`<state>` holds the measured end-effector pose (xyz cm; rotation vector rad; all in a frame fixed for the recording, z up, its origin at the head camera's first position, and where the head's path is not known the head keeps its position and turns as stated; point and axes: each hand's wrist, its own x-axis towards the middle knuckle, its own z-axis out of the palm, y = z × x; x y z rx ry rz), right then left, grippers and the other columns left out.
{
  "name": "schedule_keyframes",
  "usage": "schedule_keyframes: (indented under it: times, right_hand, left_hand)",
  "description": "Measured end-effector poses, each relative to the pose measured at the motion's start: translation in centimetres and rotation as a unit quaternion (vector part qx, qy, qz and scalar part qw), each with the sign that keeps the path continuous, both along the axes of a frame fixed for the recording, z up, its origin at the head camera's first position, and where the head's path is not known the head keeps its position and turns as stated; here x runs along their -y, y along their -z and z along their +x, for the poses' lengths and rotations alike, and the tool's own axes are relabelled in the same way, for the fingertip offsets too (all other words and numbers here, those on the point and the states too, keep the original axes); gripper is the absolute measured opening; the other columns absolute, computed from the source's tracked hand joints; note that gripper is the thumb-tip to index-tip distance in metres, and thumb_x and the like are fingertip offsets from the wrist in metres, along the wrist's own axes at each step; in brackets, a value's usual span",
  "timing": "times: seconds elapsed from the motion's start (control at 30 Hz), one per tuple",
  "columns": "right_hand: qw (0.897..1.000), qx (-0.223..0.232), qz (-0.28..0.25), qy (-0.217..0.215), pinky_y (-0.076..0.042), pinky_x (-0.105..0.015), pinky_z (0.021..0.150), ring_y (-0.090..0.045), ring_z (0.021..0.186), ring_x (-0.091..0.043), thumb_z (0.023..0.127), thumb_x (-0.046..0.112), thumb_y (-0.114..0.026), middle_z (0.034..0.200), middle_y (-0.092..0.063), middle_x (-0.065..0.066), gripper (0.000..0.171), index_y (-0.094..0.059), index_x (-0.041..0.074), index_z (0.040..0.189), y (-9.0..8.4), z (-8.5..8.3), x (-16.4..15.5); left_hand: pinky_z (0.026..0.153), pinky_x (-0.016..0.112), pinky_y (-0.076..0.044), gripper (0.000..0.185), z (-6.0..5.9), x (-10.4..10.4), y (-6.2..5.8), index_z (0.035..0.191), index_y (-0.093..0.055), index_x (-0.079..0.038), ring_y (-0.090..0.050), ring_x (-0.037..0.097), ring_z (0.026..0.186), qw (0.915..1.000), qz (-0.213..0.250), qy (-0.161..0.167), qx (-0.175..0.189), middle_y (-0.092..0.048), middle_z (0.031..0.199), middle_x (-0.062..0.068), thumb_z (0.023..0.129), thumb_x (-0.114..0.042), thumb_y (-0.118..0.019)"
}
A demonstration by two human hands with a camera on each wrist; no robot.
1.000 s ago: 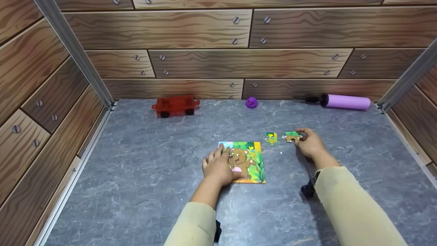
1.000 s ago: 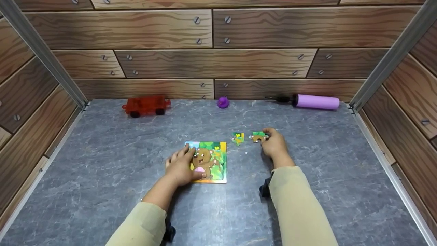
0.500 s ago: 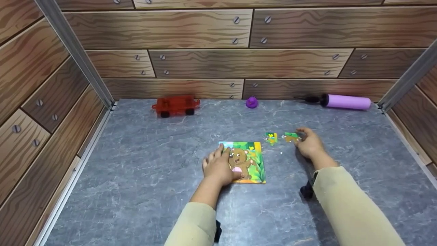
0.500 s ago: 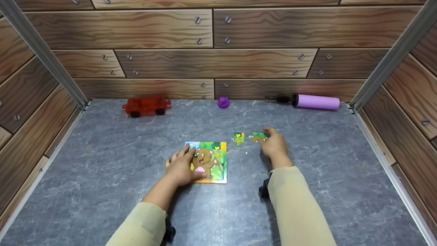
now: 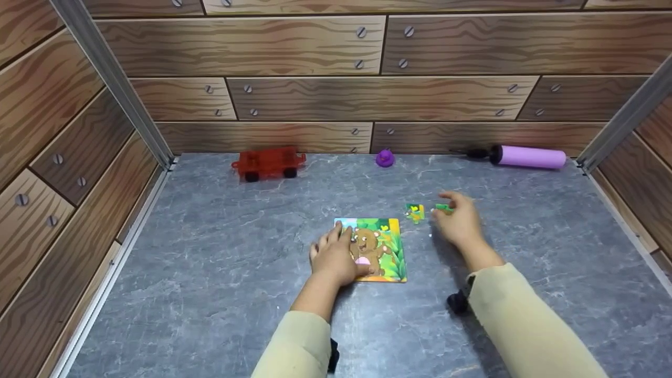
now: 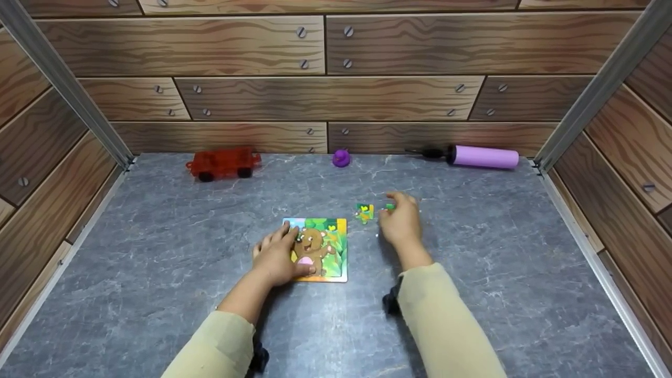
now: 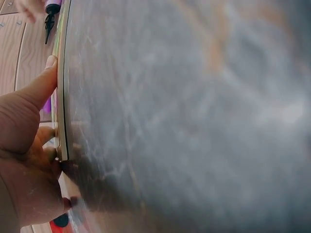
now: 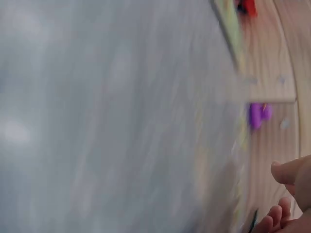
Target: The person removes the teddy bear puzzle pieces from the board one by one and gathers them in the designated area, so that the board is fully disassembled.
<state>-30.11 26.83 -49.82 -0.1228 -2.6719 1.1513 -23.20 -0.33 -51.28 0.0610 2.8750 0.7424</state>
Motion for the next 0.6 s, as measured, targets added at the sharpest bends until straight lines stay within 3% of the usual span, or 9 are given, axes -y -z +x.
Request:
schedule_keyframes:
  times: [0.33, 0.47, 0.6]
  right_hand:
    - [0.995, -0.040, 0.002, -0.092, -0.047, -0.039, 0.072, -0.054, 0.083, -0.026, 0.085, 0.008, -0.068, 0.099, -0.058, -0.019, 0.031, -0.067, 0.003, 0.115, -0.9, 1.3, 7.6]
    - [0.991, -0.034, -0.012, -0.126, -0.048, -0.039, 0.075, -0.056, 0.084, -0.026, 0.083, 0.009, -0.070, 0.095, -0.059, -0.016, 0.031, -0.068, 0.003, 0.113, -0.5, 1.8, 10.1]
    - [0.988, 0.001, -0.008, -0.154, -0.050, -0.040, 0.079, -0.059, 0.086, -0.026, 0.082, 0.014, -0.074, 0.096, -0.062, -0.015, 0.032, -0.069, 0.003, 0.112, 0.2, 2.2, 12.1]
  left_hand:
    - [0.113, 0.058, -0.009, 0.100, -0.1, 0.0, 0.1, 0.150, -0.033, -0.025, -0.020, 0.031, 0.142, 1.0000, 0.000, 0.000, 0.003, -0.019, 0.158, 0.000, 0.066, -0.058, -0.078]
    - [0.113, 0.058, -0.010, 0.102, -0.1, 0.0, 0.0, 0.150, -0.033, -0.025, -0.021, 0.031, 0.142, 1.0000, -0.004, 0.002, -0.001, -0.020, 0.158, 0.000, 0.065, -0.059, -0.078]
    - [0.112, 0.059, -0.011, 0.103, -0.1, 0.2, 0.1, 0.150, -0.032, -0.023, -0.021, 0.031, 0.142, 1.0000, -0.006, 0.006, -0.004, -0.020, 0.158, 0.001, 0.065, -0.060, -0.078]
